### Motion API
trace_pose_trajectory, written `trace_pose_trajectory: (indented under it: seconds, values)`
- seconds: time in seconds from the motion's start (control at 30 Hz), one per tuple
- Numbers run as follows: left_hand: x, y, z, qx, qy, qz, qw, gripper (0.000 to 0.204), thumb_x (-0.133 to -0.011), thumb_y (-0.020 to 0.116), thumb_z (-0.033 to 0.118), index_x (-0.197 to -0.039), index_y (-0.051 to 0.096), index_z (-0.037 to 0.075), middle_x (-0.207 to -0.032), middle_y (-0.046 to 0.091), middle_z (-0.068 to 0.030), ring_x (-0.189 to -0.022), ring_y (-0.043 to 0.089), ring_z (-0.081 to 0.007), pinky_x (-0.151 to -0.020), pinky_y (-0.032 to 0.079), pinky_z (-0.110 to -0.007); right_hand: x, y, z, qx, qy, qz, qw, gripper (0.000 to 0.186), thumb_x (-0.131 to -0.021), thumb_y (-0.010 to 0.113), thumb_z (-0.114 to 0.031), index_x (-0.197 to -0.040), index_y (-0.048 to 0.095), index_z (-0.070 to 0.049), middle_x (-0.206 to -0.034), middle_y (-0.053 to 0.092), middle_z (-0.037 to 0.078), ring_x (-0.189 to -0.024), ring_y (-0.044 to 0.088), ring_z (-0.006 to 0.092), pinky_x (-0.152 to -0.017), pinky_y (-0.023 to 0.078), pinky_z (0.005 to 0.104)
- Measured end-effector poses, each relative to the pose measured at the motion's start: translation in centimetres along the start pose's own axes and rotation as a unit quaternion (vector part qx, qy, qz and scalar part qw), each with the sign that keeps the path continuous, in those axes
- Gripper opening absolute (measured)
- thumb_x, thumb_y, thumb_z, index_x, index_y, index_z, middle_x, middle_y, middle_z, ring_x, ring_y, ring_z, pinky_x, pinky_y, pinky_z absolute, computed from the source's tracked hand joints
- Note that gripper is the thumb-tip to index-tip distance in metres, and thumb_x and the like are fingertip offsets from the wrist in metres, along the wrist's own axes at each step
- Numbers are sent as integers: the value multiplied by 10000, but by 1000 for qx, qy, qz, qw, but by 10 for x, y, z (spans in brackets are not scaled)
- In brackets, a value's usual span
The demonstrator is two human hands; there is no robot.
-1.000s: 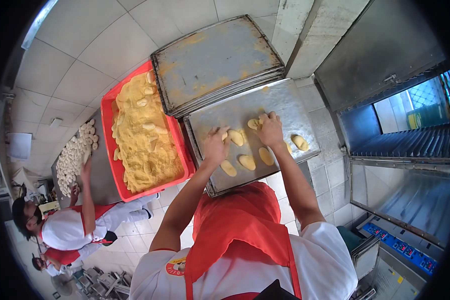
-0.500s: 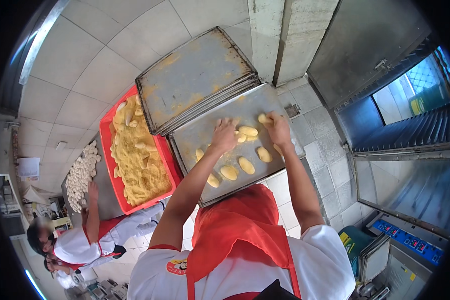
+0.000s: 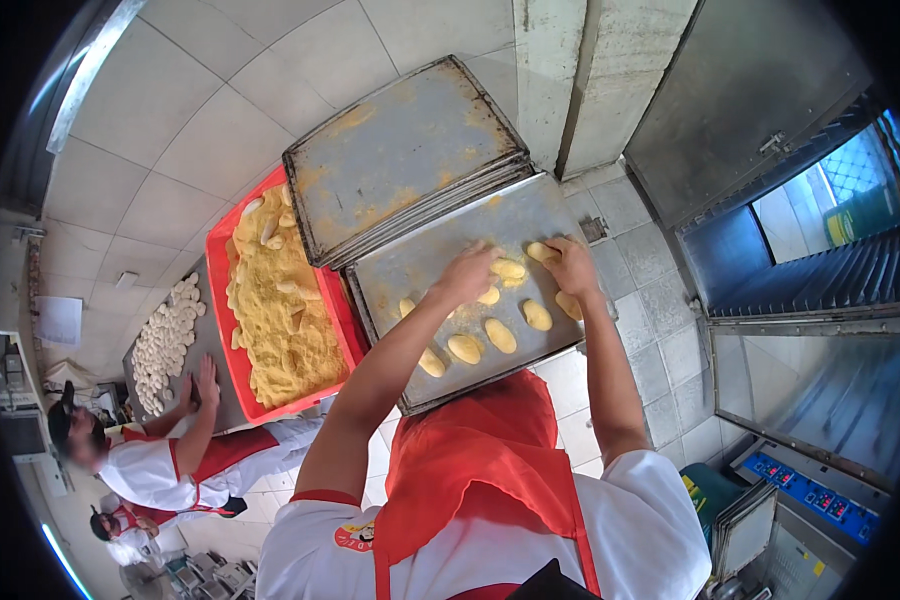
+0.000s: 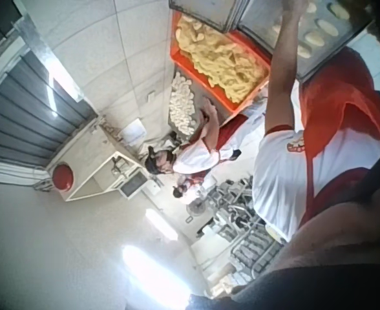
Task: The person places pieces of dough into a tray of yellow cornmeal, coats them by hand, arranges them onto a metal baking tray, and slides the filled tray into a rack inside a commercial oven.
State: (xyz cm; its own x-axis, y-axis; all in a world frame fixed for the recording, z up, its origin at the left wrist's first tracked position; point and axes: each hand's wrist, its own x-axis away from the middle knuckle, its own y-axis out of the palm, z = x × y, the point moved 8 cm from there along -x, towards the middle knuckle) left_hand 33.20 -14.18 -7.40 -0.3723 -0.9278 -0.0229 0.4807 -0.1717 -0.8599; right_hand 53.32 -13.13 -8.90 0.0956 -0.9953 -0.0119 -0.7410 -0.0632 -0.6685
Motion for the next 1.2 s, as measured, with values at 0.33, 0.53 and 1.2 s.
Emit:
trace_pose_trajectory:
  seconds: [0.33, 0.53, 1.2]
  values:
    - [-10, 20, 8, 25, 106, -127, 986, 212, -827, 653, 87, -1039, 650, 71, -1194, 551, -107, -1177, 524, -352, -1025, 420, -424, 19, 15, -52, -27, -68, 64, 995, 88, -759, 686, -55, -838, 666, -22, -838, 657, 184, -806, 639, 373, -736, 505, 443]
    - [47, -77, -48, 8, 67, 34, 997, 261, -804, 695, 150, -1060, 690, 97, -1314, 538, -97, -1260, 471, -331, -1078, 381, -432, 24, 66, -45, 120, 54, 7, 991, 88, -793, 619, -106, -828, 682, -55, -839, 674, 227, -817, 656, 408, -721, 525, 510]
    - [419, -227, -367, 10, -238, 238, 942, 425, -707, 762, 125, -1117, 651, 134, -1117, 632, -164, -1074, 567, -389, -944, 461, -476, -40, 477, -399, 256, -189, -209, 925, 283, -886, 669, -302, -896, 660, -19, -883, 664, 232, -920, 627, 423, -806, 475, 488]
